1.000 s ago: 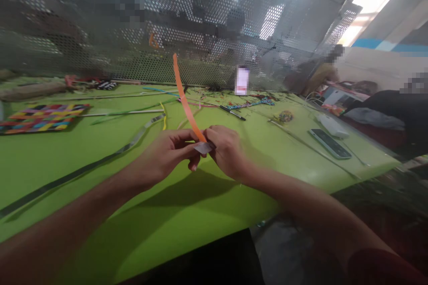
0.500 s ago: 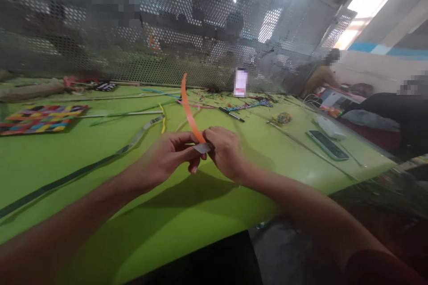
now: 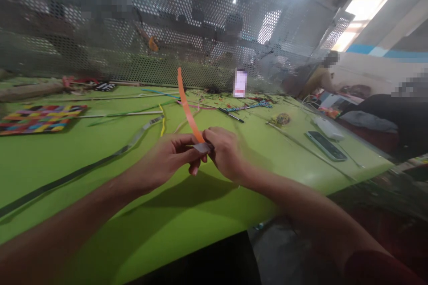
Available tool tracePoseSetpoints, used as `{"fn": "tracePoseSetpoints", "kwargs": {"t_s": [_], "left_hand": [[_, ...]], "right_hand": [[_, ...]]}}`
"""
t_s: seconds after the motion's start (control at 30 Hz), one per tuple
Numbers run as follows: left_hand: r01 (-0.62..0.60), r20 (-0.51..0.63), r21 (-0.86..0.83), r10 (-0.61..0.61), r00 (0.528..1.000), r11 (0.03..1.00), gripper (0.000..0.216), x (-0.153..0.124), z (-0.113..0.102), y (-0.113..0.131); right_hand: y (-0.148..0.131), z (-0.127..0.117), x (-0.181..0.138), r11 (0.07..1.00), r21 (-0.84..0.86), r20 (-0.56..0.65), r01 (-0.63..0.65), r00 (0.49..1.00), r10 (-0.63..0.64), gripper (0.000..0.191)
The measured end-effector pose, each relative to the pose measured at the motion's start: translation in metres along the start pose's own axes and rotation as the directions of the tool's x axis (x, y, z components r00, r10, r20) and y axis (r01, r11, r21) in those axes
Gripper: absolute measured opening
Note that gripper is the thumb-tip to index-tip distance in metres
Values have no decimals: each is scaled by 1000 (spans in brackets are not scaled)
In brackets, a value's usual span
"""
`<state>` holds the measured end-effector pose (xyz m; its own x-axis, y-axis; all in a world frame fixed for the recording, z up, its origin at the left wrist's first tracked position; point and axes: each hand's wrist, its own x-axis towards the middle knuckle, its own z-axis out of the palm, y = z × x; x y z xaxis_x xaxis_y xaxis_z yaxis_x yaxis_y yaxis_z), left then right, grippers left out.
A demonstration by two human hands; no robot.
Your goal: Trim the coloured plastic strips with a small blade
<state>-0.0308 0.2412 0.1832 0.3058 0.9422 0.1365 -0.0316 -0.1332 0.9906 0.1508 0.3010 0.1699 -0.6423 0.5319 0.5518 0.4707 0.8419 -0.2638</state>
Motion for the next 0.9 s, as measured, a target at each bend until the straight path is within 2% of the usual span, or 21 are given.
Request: {"fn": "tracePoseSetpoints", "kwargs": {"t_s": [0.17, 0.37, 0.9], "left_hand": [[11, 5, 51, -12, 1000, 999, 25, 0, -2, -3], [10, 6, 89, -11, 1000, 996, 23, 0, -2, -2], [6, 23, 62, -7, 1000, 998, 19, 3, -4, -5]], "right_hand": [[0, -1, 0, 1000, 25, -6, 8, 1000, -8, 31], [-3, -3, 1, 999, 26, 35, -41, 999, 40, 29], [-5, -4, 1, 994, 51, 73, -94, 993, 90, 26]]}}
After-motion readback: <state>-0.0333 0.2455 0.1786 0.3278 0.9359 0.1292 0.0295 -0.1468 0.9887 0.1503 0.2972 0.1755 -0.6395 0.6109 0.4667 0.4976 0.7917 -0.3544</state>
